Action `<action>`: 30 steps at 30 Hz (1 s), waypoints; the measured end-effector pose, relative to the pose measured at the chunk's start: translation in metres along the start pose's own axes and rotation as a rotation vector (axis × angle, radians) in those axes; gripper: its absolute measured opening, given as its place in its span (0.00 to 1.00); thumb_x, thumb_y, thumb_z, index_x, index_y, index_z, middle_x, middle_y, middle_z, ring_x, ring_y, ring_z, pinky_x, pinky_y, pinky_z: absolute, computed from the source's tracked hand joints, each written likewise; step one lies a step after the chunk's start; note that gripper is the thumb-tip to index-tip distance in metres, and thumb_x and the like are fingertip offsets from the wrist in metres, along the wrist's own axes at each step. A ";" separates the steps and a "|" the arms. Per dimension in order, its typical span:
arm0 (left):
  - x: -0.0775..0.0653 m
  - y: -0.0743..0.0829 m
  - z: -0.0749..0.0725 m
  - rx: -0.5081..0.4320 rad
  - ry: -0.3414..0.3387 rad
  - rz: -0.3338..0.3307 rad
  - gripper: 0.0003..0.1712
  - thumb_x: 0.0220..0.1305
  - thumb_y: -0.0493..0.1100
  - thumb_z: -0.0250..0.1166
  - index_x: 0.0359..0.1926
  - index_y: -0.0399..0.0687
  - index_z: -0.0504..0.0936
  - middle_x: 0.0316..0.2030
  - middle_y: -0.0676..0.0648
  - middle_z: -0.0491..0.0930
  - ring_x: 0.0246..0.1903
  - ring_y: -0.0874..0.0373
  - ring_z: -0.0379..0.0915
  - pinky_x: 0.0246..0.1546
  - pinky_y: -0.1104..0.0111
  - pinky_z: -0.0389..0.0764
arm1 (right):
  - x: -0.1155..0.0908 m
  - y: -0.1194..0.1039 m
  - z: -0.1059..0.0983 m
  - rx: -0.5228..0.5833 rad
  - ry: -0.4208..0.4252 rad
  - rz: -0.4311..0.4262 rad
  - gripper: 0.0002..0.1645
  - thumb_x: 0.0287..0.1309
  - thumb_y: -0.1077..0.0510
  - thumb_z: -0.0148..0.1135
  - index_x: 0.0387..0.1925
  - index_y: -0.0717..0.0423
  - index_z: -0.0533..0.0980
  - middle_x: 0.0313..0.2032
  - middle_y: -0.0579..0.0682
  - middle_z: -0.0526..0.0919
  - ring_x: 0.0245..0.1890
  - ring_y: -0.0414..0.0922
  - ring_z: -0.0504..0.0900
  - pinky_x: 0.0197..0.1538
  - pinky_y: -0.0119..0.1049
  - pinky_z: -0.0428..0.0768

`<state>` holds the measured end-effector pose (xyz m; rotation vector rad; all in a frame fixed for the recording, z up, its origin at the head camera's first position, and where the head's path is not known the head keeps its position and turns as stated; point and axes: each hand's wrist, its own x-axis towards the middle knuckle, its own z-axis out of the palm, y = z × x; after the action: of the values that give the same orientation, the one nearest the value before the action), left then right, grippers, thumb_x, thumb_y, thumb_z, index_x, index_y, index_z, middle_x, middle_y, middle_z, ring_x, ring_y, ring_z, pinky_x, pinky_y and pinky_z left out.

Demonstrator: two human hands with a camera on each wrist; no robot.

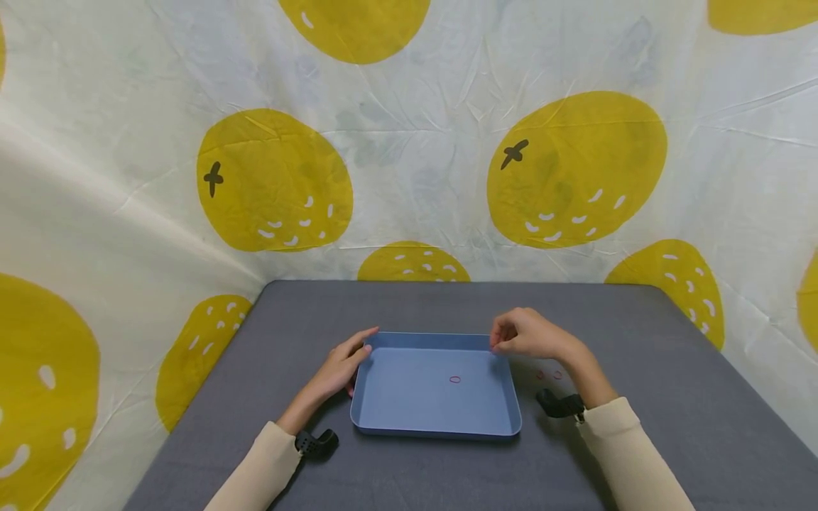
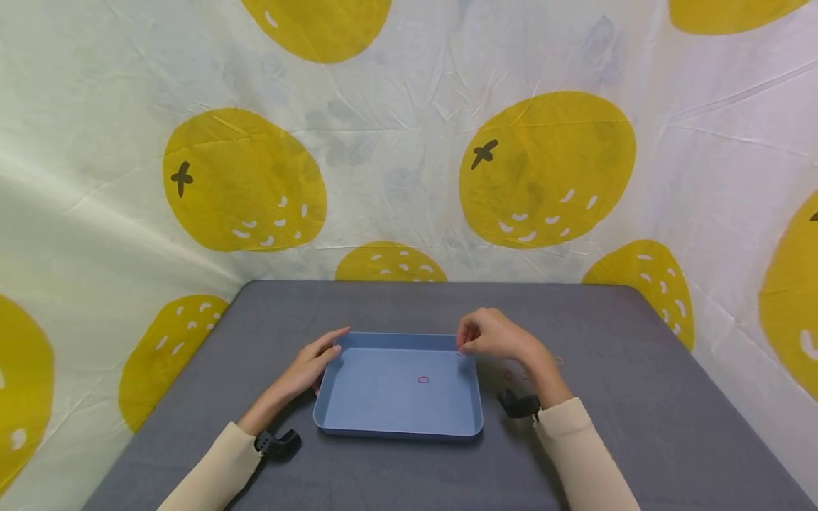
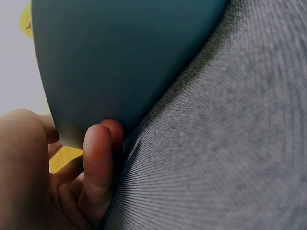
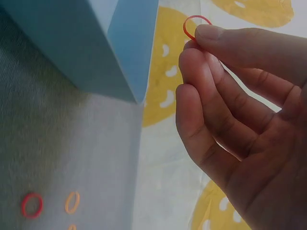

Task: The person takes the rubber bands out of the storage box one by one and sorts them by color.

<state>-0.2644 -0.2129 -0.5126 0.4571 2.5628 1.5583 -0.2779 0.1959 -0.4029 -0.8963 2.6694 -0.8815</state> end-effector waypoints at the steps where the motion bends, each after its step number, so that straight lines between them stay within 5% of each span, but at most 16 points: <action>1: 0.000 0.000 0.000 0.001 0.001 -0.001 0.28 0.82 0.55 0.51 0.78 0.65 0.66 0.48 0.38 0.79 0.09 0.55 0.69 0.12 0.57 0.81 | -0.002 0.001 -0.001 0.001 0.001 -0.001 0.03 0.61 0.62 0.71 0.31 0.55 0.85 0.30 0.47 0.87 0.30 0.40 0.81 0.35 0.33 0.81; 12: 0.000 0.001 0.000 0.005 0.006 -0.018 0.27 0.82 0.55 0.52 0.77 0.67 0.66 0.50 0.38 0.79 0.10 0.55 0.68 0.12 0.57 0.81 | -0.022 0.012 -0.012 0.025 0.027 0.037 0.03 0.62 0.63 0.70 0.32 0.56 0.84 0.31 0.51 0.88 0.32 0.50 0.84 0.35 0.33 0.82; 20: 0.000 0.001 0.001 0.003 0.006 -0.010 0.27 0.82 0.55 0.52 0.77 0.66 0.66 0.46 0.39 0.78 0.09 0.55 0.68 0.12 0.57 0.81 | -0.034 0.020 -0.020 0.022 0.037 0.062 0.03 0.63 0.62 0.70 0.32 0.56 0.84 0.29 0.50 0.86 0.27 0.41 0.79 0.31 0.33 0.78; 30: 0.001 -0.001 0.001 0.005 0.010 -0.013 0.27 0.81 0.57 0.52 0.77 0.69 0.67 0.45 0.39 0.78 0.10 0.53 0.68 0.12 0.57 0.81 | -0.050 0.030 -0.029 0.009 0.056 0.067 0.04 0.62 0.64 0.69 0.31 0.55 0.83 0.28 0.47 0.86 0.27 0.41 0.80 0.32 0.33 0.79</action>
<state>-0.2655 -0.2119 -0.5140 0.4332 2.5724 1.5537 -0.2631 0.2592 -0.3980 -0.7864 2.7229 -0.9164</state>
